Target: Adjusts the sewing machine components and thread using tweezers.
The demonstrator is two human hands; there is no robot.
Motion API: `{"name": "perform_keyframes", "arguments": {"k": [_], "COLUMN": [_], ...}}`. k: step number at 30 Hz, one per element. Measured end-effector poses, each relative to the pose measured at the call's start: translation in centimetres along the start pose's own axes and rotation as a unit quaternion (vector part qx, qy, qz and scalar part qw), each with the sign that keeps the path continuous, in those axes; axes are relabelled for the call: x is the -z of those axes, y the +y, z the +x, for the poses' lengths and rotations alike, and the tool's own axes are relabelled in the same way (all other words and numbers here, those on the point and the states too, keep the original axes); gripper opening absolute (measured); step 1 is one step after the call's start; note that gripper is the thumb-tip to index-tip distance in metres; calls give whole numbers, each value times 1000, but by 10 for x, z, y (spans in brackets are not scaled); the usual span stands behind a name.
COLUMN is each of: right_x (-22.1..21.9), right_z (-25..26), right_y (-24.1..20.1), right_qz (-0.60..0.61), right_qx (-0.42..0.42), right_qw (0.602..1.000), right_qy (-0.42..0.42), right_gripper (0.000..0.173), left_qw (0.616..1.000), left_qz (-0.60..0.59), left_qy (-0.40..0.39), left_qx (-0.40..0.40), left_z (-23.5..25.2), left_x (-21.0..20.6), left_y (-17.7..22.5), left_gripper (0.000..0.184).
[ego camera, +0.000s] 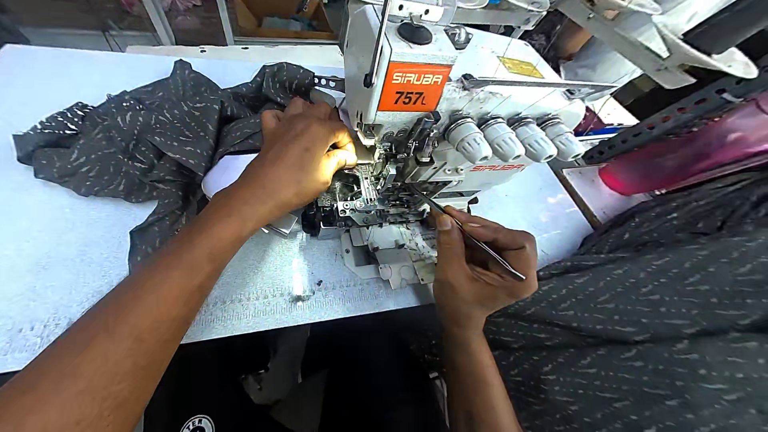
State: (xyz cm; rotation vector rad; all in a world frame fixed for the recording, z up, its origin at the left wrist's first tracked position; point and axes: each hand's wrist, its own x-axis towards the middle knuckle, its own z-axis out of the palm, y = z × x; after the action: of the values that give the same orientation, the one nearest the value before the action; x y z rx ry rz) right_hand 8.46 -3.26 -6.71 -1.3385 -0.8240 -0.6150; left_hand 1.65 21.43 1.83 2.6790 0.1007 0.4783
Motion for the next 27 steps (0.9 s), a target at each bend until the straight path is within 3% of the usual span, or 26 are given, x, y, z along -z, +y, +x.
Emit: {"name": "perform_keyframes", "arguments": {"k": [6,11,14,17,20,24,27], "right_x": [-2,-2,0,2,3,3,4], "right_z": [0,-1,-2,-4,-4,-5,-5], "right_y": [1,1,0,1,1,1,1], "right_qz": [3,5,18,36,43,49,58], "right_qx": [12,9,12,4,-8,-15,-28], "right_qw": [1000,1000,1000,999,998,997,996], "right_qy": [0,-1,0,19,39,53,59], "right_gripper": [23,23,22,22,22,22,21], "left_qw": [995,995,996,997,996,990,992], "left_qz": [84,-11,-89,-66,-71,-99,-86], "left_qy": [58,94,28,-35,-31,-60,-34], "left_qx": [-20,15,1,12,40,81,83], "left_z": [-13,-15,-10,-7,-7,-2,-4], "left_x": [1,8,8,6,3,3,-3], "left_y": [0,-8,-2,9,13,20,22], "left_gripper": [21,22,17,20,18,3,6]}}
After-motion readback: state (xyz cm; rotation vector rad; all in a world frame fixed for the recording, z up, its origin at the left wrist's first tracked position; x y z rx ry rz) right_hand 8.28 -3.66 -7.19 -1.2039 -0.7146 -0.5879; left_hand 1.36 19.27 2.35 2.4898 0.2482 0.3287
